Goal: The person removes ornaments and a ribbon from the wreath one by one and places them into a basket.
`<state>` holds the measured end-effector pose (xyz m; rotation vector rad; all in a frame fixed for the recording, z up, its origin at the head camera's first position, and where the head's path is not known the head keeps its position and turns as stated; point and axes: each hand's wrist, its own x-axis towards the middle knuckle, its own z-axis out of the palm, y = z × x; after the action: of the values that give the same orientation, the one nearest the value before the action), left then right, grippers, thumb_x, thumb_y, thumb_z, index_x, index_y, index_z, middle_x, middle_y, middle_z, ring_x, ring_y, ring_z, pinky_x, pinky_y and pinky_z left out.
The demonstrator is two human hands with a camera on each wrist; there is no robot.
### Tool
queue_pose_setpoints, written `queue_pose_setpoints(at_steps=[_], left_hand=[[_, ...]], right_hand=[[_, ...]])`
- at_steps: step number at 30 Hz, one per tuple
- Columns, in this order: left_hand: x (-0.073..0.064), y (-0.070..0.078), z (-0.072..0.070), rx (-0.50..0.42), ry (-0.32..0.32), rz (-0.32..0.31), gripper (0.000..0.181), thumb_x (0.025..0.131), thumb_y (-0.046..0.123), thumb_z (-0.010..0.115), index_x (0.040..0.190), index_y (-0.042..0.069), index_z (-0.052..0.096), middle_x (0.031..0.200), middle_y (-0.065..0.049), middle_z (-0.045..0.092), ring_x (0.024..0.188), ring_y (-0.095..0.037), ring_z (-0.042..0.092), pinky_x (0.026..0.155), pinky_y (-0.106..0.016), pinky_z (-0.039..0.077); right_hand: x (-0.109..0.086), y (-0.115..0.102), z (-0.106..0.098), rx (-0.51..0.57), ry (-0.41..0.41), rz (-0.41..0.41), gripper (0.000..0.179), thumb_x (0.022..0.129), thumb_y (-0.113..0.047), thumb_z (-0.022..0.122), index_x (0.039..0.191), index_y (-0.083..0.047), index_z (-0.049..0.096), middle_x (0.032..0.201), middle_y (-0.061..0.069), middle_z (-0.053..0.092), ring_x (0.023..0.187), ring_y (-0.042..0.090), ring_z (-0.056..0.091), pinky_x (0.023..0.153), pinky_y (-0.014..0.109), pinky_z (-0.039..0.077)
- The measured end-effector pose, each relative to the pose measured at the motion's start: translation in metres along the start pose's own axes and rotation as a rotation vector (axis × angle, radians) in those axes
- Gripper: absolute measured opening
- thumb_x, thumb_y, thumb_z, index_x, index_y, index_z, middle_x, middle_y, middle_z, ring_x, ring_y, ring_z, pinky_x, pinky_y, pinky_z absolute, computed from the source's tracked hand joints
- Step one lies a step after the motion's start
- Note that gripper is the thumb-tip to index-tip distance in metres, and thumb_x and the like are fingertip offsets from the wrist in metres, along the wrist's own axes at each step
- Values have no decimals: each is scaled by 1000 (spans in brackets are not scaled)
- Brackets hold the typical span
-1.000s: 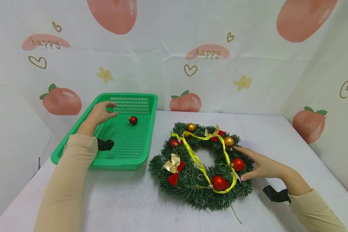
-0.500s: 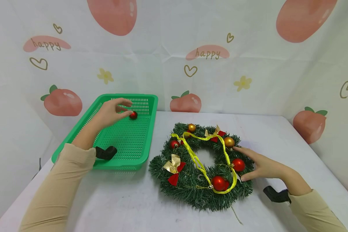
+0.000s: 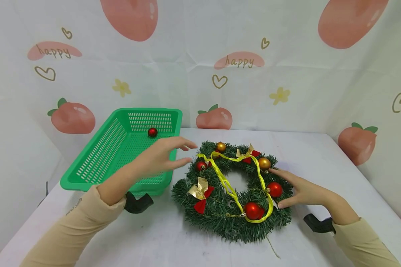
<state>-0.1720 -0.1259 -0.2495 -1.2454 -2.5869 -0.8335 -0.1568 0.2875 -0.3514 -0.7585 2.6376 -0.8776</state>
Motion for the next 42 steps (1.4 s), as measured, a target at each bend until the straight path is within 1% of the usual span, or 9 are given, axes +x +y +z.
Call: queue_pose_setpoints(at_steps=[2,4,7,11,18,21,27,34,42], left_hand=[[1,9,10,4,-29,55,33,83,12,69,114,4,62,110,-7,67,96,-17,63,86,-32,53],[2,17,20,-7,-73,81,32,85,16,68,115,6,62,108,-4,66,95,-15,62,84,-28,52],[4,27,35,-39,-139,96,32,87,20,67,116,9,62,109,-3,66,96,-15,60,84,-27,52],[8,37,54,-79,-223,109,33,88,23,64,119,11,61,116,-3,64,108,-16,60,91,-27,51],[13,46,87,-127,-329,124,41,90,28,63,127,12,57,127,-1,59,118,-14,56,99,-22,46],[16,48,99,-124,-356,129,44,89,29,63,129,12,55,130,-2,57,120,-14,54,100,-20,45],[24,55,117,-50,-411,145,48,89,34,63,132,17,53,131,1,55,121,-10,53,97,-14,44],[30,57,133,5,-422,192,51,89,37,62,134,16,52,131,1,56,116,-7,57,91,-10,45],[30,58,144,30,-420,128,50,89,38,61,134,19,52,132,4,57,112,-4,59,84,-9,48]], right_hand=[[0,0,0,5,0,-2,97,72,-35,79,146,-3,25,146,31,26,130,53,26,93,73,32],[1,0,0,6,0,-4,97,72,-35,79,146,-3,24,146,31,26,131,53,26,93,73,32],[1,0,1,6,0,-6,97,72,-35,79,146,-3,24,146,31,26,131,53,26,93,73,32],[1,1,1,2,2,-11,97,72,-35,79,146,-3,25,146,31,26,131,53,26,93,73,32],[2,0,0,0,1,-5,97,72,-35,79,146,-2,25,145,31,26,130,53,27,93,73,32],[2,0,0,1,-2,0,97,72,-35,78,145,-2,25,145,31,26,130,54,27,92,73,32],[2,0,0,0,-5,11,96,73,-34,78,145,-1,24,146,31,26,130,54,26,92,74,32],[1,1,0,8,-9,15,97,73,-34,78,146,-2,24,146,31,25,130,54,26,91,74,31],[1,2,1,5,-6,3,96,73,-33,79,146,-2,24,146,31,25,130,54,26,91,74,32]])
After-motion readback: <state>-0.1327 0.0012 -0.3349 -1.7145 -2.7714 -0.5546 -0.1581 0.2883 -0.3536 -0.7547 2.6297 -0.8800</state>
